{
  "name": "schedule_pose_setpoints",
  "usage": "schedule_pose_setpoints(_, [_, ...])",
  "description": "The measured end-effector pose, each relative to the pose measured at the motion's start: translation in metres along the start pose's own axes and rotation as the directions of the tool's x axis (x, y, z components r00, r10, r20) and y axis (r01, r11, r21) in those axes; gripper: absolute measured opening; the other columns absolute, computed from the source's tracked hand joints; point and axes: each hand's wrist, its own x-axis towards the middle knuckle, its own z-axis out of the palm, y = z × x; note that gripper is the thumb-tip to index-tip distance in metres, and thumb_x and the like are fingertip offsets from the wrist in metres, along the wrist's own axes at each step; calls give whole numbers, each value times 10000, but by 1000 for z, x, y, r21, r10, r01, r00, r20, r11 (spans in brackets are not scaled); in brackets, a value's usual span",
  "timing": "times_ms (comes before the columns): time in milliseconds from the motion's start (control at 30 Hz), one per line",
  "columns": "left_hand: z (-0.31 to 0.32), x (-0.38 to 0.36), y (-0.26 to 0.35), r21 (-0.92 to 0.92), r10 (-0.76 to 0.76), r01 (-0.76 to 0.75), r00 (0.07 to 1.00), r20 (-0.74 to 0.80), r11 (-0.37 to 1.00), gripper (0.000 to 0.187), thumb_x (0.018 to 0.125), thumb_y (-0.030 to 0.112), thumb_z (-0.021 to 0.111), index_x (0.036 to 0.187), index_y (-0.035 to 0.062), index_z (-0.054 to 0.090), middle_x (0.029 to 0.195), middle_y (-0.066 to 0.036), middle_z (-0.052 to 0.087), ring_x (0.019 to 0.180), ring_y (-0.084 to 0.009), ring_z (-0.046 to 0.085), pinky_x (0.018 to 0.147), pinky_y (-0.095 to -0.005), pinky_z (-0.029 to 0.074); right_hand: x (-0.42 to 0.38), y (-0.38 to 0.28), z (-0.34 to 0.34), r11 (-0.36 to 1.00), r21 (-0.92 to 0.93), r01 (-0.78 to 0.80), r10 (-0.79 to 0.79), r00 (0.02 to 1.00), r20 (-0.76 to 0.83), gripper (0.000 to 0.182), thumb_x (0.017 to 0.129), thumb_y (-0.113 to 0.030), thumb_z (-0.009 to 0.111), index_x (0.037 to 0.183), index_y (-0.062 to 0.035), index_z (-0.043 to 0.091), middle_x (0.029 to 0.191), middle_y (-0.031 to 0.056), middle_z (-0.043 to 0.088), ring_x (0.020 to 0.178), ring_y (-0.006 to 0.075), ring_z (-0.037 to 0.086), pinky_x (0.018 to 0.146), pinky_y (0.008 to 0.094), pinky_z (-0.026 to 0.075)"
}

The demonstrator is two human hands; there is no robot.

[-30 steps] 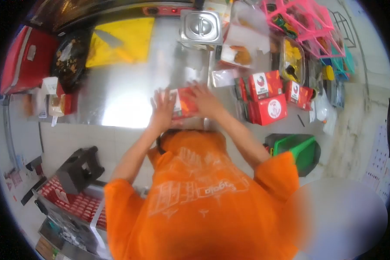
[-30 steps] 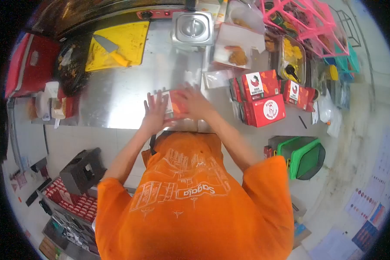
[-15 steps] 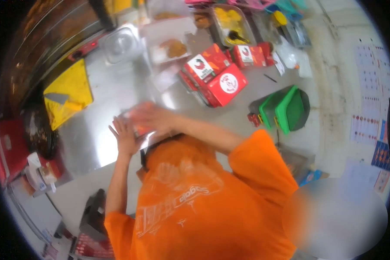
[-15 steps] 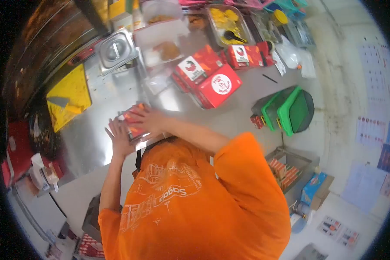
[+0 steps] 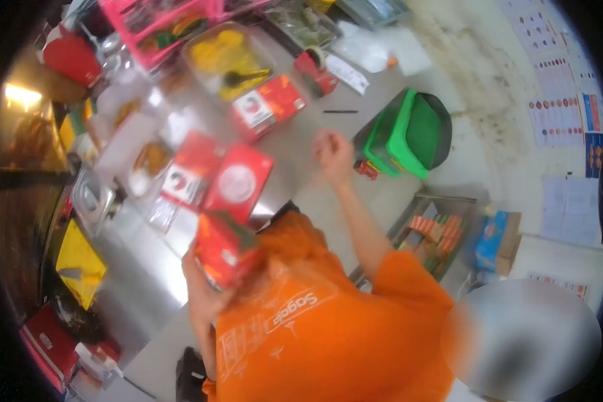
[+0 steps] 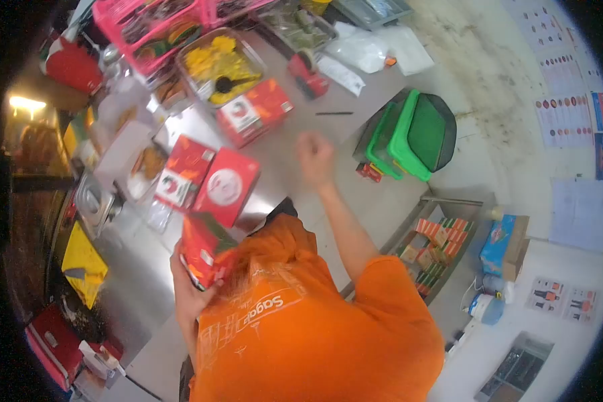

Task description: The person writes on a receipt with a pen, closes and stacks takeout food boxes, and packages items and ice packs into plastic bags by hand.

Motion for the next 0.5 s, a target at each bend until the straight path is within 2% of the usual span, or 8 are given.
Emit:
schedule_pose_setpoints(33, [24,29,32,62,76,-79,996,55,995,1037,593,142,836,1456,15,274,1359,-201,412,1276,-354,432,1104,-441,317,53,24,-27,989,-146,32,-50,990,-128,247,957,-233,565,1000,0,633,787,134,663,744,199,648,683,341,505])
schedule_pose_setpoints(100, [79,84,86,300,112,-152,983,148,942,1059,573,199,863,1451,40,293,1342,-226,405,1265,-402,413,1083,-487,330,152,90,-65,910,-372,181,-258,952,-166,258,947,-235,609,1056,-2,626,814,68,664,692,148,634,624,280,505])
schedule_pose_setpoints(167, [138,136,98,347,152,-213,969,195,913,1078,556,243,881,1457,100,305,1349,-257,390,1251,-456,384,1066,-525,329,231,118,-71,673,-564,478,-601,799,-40,275,931,-246,611,1046,3,634,889,124,678,664,201,654,606,316,527])
schedule_pose_setpoints(233, [184,176,89,431,110,-205,966,235,879,1040,570,271,868,1458,144,342,1343,-262,400,1246,-447,393,1063,-544,321,275,123,-60,878,-463,126,-102,992,77,301,926,-256,618,1048,18,645,954,147,684,675,224,671,606,332,544])
schedule_pose_setpoints(300, [221,213,72,510,95,-194,972,214,838,1024,574,283,862,1460,166,361,1355,-270,395,1261,-451,386,1071,-563,306,317,111,-53,910,-367,-194,292,927,235,329,917,-265,632,1051,36,652,994,158,689,694,238,683,612,341,559])
schedule_pose_setpoints(367, [244,229,53,584,67,-169,979,192,794,1030,570,281,863,1462,164,362,1384,-281,376,1295,-465,361,1092,-580,283,319,92,-56,828,-270,-491,560,728,394,360,905,-272,653,1054,56,657,1010,156,693,720,242,691,623,342,572])
schedule_pose_setpoints(400, [248,235,53,605,21,-128,983,181,786,990,619,305,854,1456,161,346,1374,-306,366,1292,-501,342,1086,-600,267,316,87,-69,851,-169,-497,512,714,478,431,892,-300,676,1092,81,640,1002,135,698,767,246,702,682,318,583])
schedule_pose_setpoints(500, [264,249,14,679,62,-133,990,128,722,943,673,343,815,1461,123,346,1419,-314,335,1333,-504,308,1117,-609,225,281,115,-104,974,-44,-223,215,838,501,354,846,-326,706,984,-1,723,929,95,717,808,234,690,747,392,553])
